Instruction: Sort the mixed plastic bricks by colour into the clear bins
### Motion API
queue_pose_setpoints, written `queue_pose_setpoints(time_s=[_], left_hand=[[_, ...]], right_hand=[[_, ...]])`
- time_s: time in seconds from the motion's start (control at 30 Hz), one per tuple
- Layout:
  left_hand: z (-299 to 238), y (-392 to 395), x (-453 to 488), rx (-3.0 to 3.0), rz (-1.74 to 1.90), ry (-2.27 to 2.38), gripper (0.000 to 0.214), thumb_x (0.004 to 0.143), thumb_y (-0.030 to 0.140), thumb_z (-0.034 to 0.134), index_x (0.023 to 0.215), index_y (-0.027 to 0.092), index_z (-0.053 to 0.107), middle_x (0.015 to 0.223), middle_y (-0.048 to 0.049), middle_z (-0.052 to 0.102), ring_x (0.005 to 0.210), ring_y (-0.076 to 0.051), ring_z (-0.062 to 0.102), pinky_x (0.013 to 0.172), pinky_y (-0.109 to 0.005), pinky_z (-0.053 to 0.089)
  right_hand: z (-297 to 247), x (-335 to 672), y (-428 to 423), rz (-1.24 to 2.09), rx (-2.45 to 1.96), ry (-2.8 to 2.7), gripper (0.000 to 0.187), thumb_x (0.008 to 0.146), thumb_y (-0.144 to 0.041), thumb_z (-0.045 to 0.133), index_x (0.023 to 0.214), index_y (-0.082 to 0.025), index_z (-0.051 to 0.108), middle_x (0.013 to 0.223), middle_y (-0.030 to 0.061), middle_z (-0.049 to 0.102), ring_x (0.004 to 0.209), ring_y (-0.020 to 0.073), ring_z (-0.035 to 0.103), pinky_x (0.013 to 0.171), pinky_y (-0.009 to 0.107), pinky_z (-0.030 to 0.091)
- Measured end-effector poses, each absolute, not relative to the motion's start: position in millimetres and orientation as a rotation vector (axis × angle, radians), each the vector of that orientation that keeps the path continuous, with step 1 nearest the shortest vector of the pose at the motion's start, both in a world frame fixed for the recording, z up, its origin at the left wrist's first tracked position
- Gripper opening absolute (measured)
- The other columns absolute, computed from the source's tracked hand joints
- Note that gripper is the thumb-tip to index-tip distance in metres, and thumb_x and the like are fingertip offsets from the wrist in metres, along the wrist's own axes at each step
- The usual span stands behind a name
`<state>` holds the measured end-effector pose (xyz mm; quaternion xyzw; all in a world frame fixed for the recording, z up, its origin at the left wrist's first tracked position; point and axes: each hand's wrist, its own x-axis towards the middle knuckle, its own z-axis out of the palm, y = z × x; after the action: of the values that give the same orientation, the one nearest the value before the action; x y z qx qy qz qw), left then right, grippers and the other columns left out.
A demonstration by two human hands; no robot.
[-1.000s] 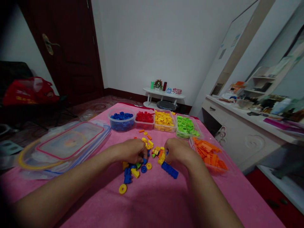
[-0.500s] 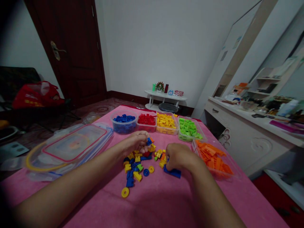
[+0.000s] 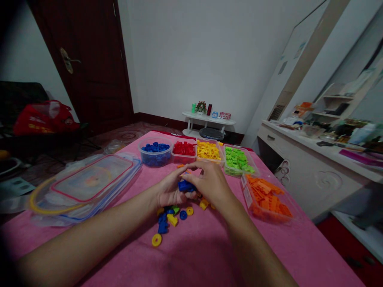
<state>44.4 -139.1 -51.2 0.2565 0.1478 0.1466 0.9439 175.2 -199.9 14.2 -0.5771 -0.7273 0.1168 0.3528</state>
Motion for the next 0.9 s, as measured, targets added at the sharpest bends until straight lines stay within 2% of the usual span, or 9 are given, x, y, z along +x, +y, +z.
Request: queue_pose_setpoints(time_s=[0.17,0.33,0.4,0.47,0.53,0.63,0.7,0.8,0.9], left_hand=[[-34,-136,33,0.410,0.379,0.330,0.026,0.088,0.033,0.047,0.087,0.009,0.056,0.069,-0.0065,0.055,0.044,-0.004,0.047,0.030,-0.007,0.025],[13,-94,3,0.513,0.858,0.461,0.019,0.087,0.023,0.042,0.080,0.009,0.053,0.069,-0.0056,0.054,0.049,-0.004,0.049,0.035,-0.008,0.031],[29,-63,-10,0.700,1.122,0.624,0.017,0.084,0.021,0.042,0.077,0.011,0.053,0.065,-0.0036,0.054,0.048,-0.005,0.048,0.036,-0.010,0.032],[37,-31,-23,0.930,1.346,0.982,0.019,0.083,0.019,0.040,0.071,0.011,0.052,0.060,-0.0027,0.052,0.046,-0.006,0.047,0.039,-0.012,0.034],[36,-7,-34,0.985,1.413,1.115,0.019,0.081,0.018,0.040,0.069,0.012,0.053,0.056,-0.0020,0.052,0.047,-0.007,0.048,0.043,-0.014,0.036],[26,10,-41,1.088,1.443,1.236,0.008,0.069,0.016,0.055,0.067,0.011,0.061,0.057,-0.0026,0.058,0.055,-0.011,0.054,0.054,-0.020,0.041],[19,7,-36,1.248,1.453,1.273,0.010,0.061,0.014,0.063,0.070,0.011,0.067,0.063,-0.0036,0.064,0.065,-0.015,0.058,0.062,-0.022,0.043],[8,-14,-15,1.743,1.385,1.186,0.021,0.064,0.018,0.063,0.082,0.012,0.072,0.077,-0.0052,0.070,0.074,-0.016,0.061,0.069,-0.023,0.044],[-4,-47,9,2.094,0.948,1.008,0.024,0.068,0.020,0.060,0.086,0.010,0.072,0.076,-0.0061,0.070,0.065,-0.014,0.060,0.062,-0.022,0.044]], right_hand=[[19,183,-199,0.213,-1.436,-1.715,0.026,0.077,-0.039,0.060,0.081,-0.016,0.071,0.070,0.0041,0.067,0.053,0.0121,0.053,0.050,0.023,0.040],[28,186,-203,0.212,-1.377,-1.678,0.025,0.077,-0.039,0.058,0.067,-0.017,0.066,0.056,0.0008,0.059,0.047,0.0106,0.050,0.045,0.022,0.036],[30,186,-204,0.203,-1.380,-1.675,0.025,0.077,-0.038,0.058,0.065,-0.018,0.065,0.052,-0.0001,0.056,0.046,0.0106,0.049,0.045,0.022,0.035],[31,187,-204,0.197,-1.379,-1.675,0.025,0.078,-0.038,0.058,0.065,-0.018,0.065,0.053,-0.0001,0.056,0.047,0.0109,0.049,0.045,0.022,0.035],[30,188,-204,0.198,-1.387,-1.681,0.025,0.078,-0.038,0.057,0.066,-0.018,0.065,0.054,0.0001,0.057,0.048,0.0110,0.049,0.046,0.023,0.035],[24,191,-199,0.204,-1.448,-1.706,0.026,0.078,-0.037,0.056,0.067,-0.017,0.067,0.056,0.0006,0.059,0.049,0.0111,0.049,0.047,0.023,0.035],[16,194,-193,0.206,-1.521,-1.747,0.023,0.078,-0.035,0.056,0.070,-0.017,0.068,0.060,0.0012,0.063,0.052,0.0119,0.052,0.050,0.023,0.037],[-3,199,-182,0.201,-1.616,-1.865,0.016,0.076,-0.026,0.057,0.077,-0.018,0.071,0.071,0.0020,0.068,0.062,0.0138,0.058,0.057,0.024,0.040],[-20,201,-176,0.228,-1.681,-2.035,0.022,0.071,-0.015,0.056,0.085,-0.019,0.072,0.082,0.0028,0.071,0.072,0.0155,0.061,0.065,0.024,0.043]])
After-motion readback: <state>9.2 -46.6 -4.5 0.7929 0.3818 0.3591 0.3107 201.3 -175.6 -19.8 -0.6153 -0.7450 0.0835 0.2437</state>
